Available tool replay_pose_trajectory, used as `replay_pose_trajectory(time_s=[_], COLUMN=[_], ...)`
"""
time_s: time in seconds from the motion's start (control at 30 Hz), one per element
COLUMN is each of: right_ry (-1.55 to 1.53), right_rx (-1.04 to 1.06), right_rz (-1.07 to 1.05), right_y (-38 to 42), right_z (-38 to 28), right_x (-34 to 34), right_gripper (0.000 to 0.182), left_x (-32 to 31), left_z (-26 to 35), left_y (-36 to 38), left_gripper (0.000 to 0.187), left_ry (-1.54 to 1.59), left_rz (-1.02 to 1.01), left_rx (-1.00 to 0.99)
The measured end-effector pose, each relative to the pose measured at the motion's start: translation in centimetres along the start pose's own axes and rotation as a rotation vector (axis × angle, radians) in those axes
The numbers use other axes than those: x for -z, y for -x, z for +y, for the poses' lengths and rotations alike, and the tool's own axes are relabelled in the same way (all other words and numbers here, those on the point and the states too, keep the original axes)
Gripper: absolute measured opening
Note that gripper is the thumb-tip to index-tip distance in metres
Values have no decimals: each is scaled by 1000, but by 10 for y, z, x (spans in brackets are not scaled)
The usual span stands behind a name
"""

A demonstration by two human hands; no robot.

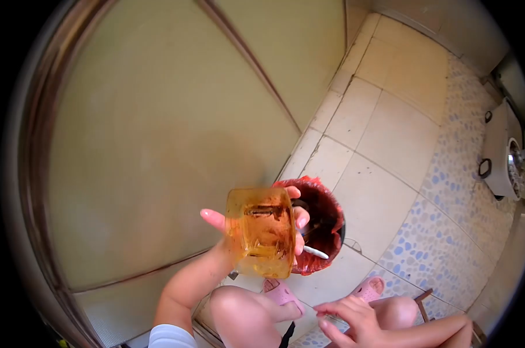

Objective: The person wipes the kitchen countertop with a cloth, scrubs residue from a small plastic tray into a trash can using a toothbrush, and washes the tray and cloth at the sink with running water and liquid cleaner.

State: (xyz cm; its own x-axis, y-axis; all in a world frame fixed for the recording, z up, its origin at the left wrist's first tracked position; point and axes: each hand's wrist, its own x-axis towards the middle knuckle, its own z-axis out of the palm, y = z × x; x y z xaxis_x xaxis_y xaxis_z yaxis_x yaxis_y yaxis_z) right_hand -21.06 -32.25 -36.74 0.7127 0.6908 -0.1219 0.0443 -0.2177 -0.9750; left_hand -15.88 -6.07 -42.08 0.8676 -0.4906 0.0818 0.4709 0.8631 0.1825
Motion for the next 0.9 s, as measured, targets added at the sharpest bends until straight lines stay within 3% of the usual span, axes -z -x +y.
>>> replay_pose_trajectory(time_s=[0.07,0.17,0.3,0.37,0.43,0.6,0.67,0.73,0.77,0.9], right_ry=[383,484,579,281,559,246,137,137,97,8], right_rx=[84,221,149,8,35,-135,-302,-186,-239,-121], right_rz=[151,141,217,258,170,413,471,522,534,579], right_y=[13,24,25,50,44,45,38,-3,-27,-94], right_z=[32,25,29,76,61,-28,-76,-158,-205,-293], right_x=[-20,-27,-28,-54,-39,-37,-37,-16,-4,29], right_gripper=[27,25,18,20,24,14,13,13,18,15], left_x=[-20,-37,-87,-124,-152,-257,-295,-318,-338,-401], left_z=[-8,-23,-43,-51,-62,-29,-11,0,19,81], left_y=[-13,-23,-19,-16,-3,5,9,15,8,16], left_gripper=[131,127,124,125,125,131,130,129,127,116], left_ry=[43,78,-21,-31,-21,-62,-8,51,-35,-29], left_rz=[10,1,304,359,369,401,265,152,63,146], left_rx=[0,7,99,133,131,24,-102,-247,-305,-501])
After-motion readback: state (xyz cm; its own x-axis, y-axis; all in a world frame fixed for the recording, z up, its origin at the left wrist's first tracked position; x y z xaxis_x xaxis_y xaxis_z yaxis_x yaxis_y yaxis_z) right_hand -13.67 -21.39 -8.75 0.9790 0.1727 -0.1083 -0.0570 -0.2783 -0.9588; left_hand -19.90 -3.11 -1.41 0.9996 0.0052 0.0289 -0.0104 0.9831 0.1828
